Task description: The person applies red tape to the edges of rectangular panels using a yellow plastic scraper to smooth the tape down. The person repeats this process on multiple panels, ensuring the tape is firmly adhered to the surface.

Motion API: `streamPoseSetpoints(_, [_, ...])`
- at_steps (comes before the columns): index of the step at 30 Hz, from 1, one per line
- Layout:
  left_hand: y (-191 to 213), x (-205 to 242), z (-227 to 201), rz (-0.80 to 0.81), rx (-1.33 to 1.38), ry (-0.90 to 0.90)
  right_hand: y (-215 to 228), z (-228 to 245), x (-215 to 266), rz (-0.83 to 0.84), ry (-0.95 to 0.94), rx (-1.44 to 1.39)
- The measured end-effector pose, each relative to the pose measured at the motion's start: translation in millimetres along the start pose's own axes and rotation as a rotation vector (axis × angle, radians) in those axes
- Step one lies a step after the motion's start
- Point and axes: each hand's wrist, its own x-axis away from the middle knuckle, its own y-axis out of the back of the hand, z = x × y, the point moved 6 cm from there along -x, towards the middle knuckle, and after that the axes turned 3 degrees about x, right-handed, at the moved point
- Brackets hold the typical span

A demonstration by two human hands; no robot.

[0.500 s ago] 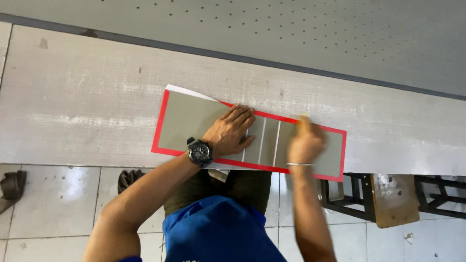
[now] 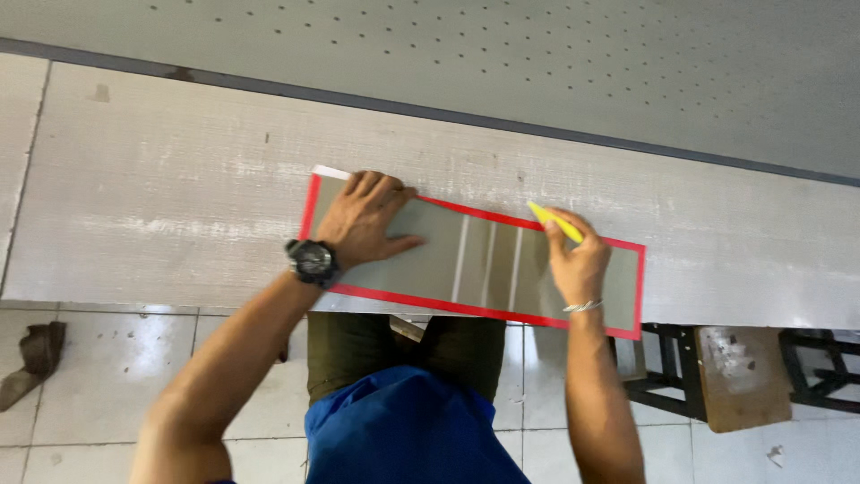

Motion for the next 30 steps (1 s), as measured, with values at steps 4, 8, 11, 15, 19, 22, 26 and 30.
streamPoseSetpoints(4, [-27.4, -22.1, -36.6, -0.106, 0.022, -0.015, -16.9, 18.0, -41.1, 0.114, 0.146, -0.039])
streamPoseSetpoints(8, [-60.3, -38.3, -63.7, -0.218, 0.05, -0.008, -56.8, 24.9, -24.6, 0.205, 0.359, 0.089])
streamPoseSetpoints(11, [-65.8, -35.6, -69.8, -0.232, 0.041, -0.013, -65.9, 23.0, 23.2, 0.209, 0.413, 0.2])
streamPoseSetpoints(15, [-75.1, -30.6, -68.5, -0.189, 0.022, -0.074, -43.5, 40.7, 65.6, 0.209, 0.412, 0.219])
streamPoseSetpoints(19, [-55.2, -16.2, -68.3, -0.06, 0.064, -0.097, 1.5, 35.0, 41.0, 0.199, 0.362, 0.155])
streamPoseSetpoints(22, [-52.3, -7.0, -65.5, -0.028, 0.167, -0.054, 43.4, -33.5, 10.8, -0.067, 0.095, 0.255])
streamPoseSetpoints(26, [-52.0, -5.9, -67.0, -0.091, 0.136, -0.076, 34.2, -144.9, 0.8, -0.197, -0.088, 0.896])
streamPoseSetpoints(30, [-58.4, -5.5, -66.0, -0.138, 0.133, -0.069, -44.1, -50.5, 12.5, -0.218, -0.103, 0.783])
